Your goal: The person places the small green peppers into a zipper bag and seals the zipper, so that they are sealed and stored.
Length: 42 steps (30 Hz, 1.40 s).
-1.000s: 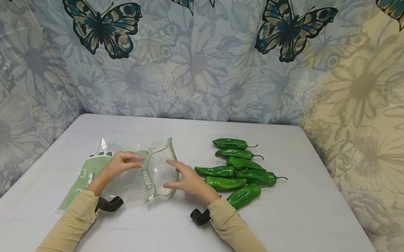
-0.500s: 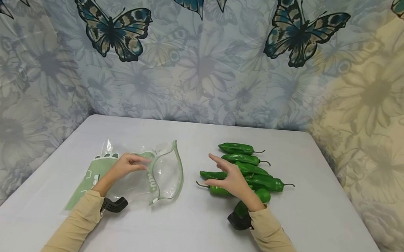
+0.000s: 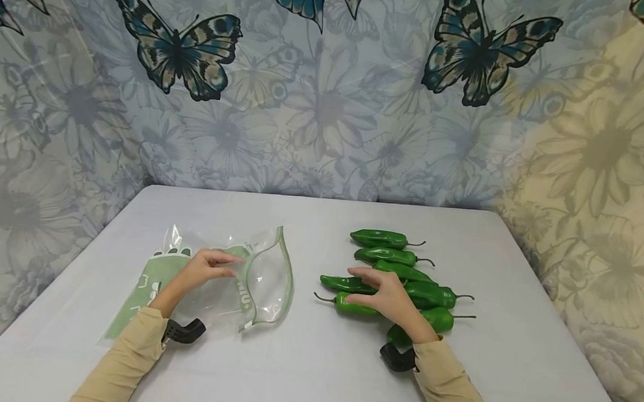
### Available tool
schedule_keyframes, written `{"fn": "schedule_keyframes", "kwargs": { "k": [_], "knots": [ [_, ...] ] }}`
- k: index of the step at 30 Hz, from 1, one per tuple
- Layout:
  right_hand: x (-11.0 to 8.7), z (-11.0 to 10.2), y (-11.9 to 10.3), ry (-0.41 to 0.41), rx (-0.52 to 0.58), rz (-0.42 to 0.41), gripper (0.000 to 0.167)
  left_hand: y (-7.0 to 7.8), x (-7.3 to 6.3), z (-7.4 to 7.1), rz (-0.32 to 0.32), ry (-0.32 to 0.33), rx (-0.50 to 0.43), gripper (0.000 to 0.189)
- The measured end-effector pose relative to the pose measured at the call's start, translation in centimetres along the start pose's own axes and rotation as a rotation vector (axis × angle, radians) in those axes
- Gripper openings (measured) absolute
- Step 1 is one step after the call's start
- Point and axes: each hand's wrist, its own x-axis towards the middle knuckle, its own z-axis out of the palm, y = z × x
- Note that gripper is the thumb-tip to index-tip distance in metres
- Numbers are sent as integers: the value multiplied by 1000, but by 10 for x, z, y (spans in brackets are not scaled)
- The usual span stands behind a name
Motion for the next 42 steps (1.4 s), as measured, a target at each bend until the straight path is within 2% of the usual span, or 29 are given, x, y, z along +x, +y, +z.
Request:
{"fn": "schedule_keyframes", "kwargs": {
  "k": [5,11,18,21,25,28,34,42],
  "knots": [
    [1,0,3,-41,-14,-8,36,-2,-1,0,1,-7,-40,22],
    [3,2,7,-118,-84,-28,41,-4,-2,1,6,4,-88,30],
    [2,0,-1,-170,-172,50,37,-3,-3,2,4,-3,-91,32],
    [2,-1,-4,-201,-190,84,34,-3,-3,1,-17,-3,-85,32],
    [4,-2,-5,-237,-218,92,38,-16,-4,-2,-28,-7,-72,22],
    [4,-1,-5,-258,-254,84,40,-26,-4,-4,-21,-3,-64,21],
    [3,3,-7,-265,-323,81,43,-25,-4,-3,-3,-8,-57,20],
    [2,7,-10,-267,-316,107,48,-24,-3,-4,0,-19,-66,22]
  ]
}}
